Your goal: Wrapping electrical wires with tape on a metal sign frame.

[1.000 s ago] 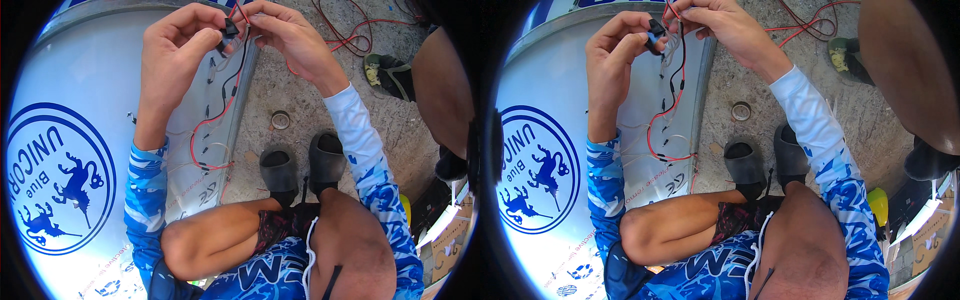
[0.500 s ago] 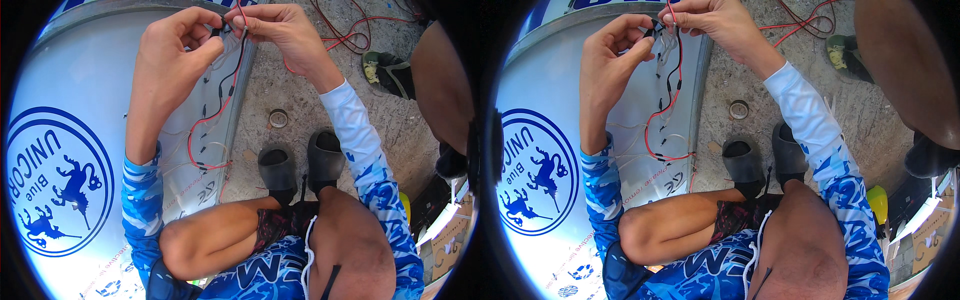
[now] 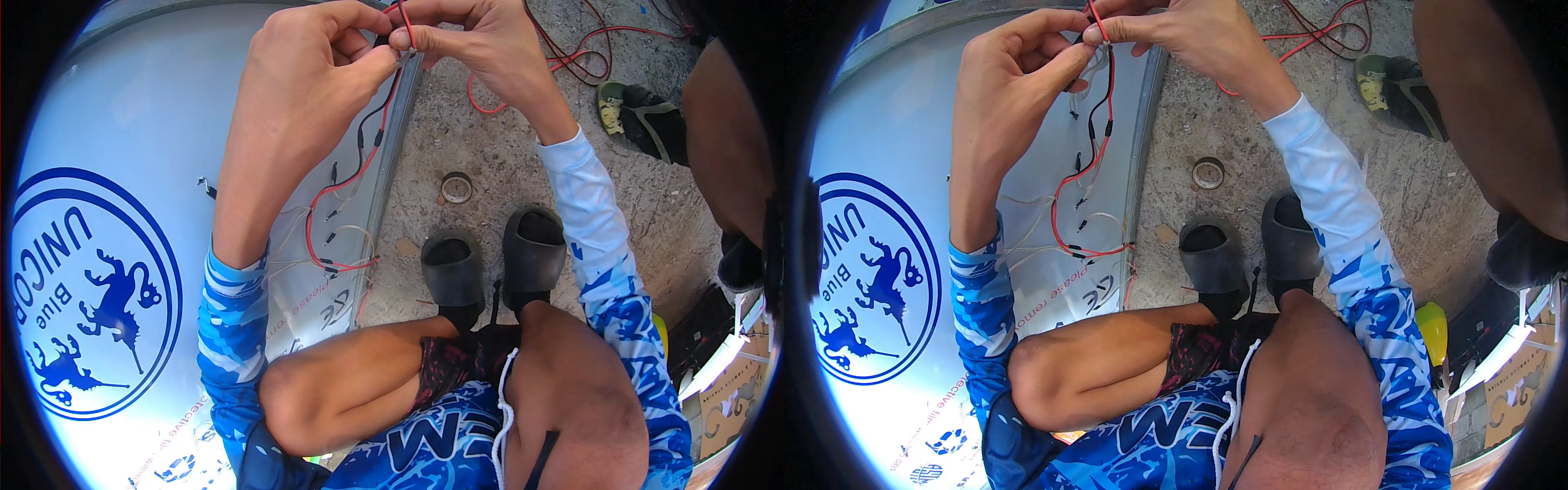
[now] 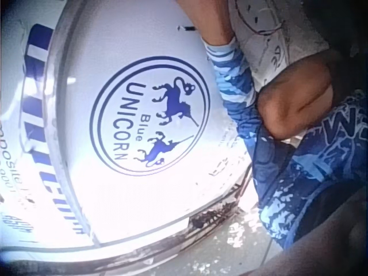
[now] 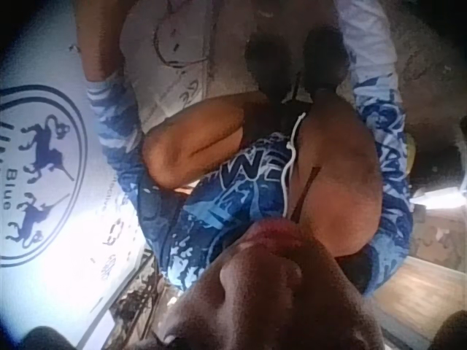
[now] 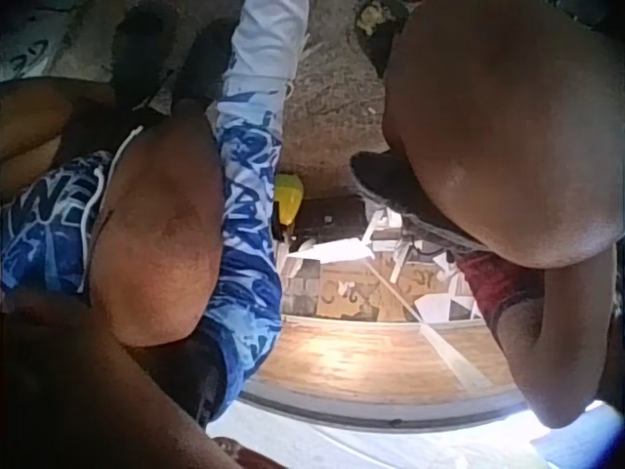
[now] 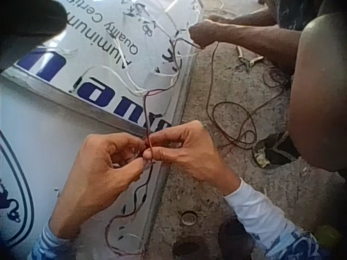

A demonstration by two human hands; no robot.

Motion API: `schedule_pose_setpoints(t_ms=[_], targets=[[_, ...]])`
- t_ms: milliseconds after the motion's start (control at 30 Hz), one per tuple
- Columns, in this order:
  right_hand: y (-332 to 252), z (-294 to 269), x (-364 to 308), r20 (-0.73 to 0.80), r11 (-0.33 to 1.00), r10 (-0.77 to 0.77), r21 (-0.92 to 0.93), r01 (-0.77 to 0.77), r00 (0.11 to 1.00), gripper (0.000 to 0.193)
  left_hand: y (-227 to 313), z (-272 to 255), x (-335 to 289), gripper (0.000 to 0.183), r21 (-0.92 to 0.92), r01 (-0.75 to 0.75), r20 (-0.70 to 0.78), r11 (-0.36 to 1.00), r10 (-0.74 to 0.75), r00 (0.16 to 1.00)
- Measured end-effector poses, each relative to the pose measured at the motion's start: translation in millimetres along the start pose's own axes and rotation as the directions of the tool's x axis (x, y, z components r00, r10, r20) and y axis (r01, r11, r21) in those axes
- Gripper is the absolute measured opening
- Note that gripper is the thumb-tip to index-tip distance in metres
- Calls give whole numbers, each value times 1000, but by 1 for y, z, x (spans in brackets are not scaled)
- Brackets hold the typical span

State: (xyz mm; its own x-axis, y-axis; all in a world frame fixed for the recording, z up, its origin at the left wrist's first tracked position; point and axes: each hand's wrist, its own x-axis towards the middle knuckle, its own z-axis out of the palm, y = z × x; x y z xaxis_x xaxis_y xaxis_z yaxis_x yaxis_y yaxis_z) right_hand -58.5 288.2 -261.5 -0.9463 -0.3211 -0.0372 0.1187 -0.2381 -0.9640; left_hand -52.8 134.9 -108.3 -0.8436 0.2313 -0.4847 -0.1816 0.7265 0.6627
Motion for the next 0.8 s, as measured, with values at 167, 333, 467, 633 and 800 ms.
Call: schedule_pose_setpoints(t_ms=[167, 333, 467, 633, 800], targets=[[-7, 1, 2, 27, 987, -91, -130, 94, 995, 26, -50, 2, 10, 25, 110, -148, -51, 983, 154, 987], [-3, 5, -7, -52, 959, -177, -235, 161, 983, 23, -13, 12, 2, 22, 100, 7, -81, 995, 1, 997], [-6, 13, -12, -111, 937, -207, -307, 165, 972, 20, -17, 15, -1, 23, 203, -94, -145, 975, 125, 982], [1, 15, -14, -147, 877, -314, -422, 228, 938, 19, -14, 14, 2, 22, 241, -98, -127, 966, 131, 983], [-2, 26, -21, -213, 848, -333, -494, 193, 918, 16, -23, 3, 9, 23, 49, -8, -57, 999, 10, 998]])
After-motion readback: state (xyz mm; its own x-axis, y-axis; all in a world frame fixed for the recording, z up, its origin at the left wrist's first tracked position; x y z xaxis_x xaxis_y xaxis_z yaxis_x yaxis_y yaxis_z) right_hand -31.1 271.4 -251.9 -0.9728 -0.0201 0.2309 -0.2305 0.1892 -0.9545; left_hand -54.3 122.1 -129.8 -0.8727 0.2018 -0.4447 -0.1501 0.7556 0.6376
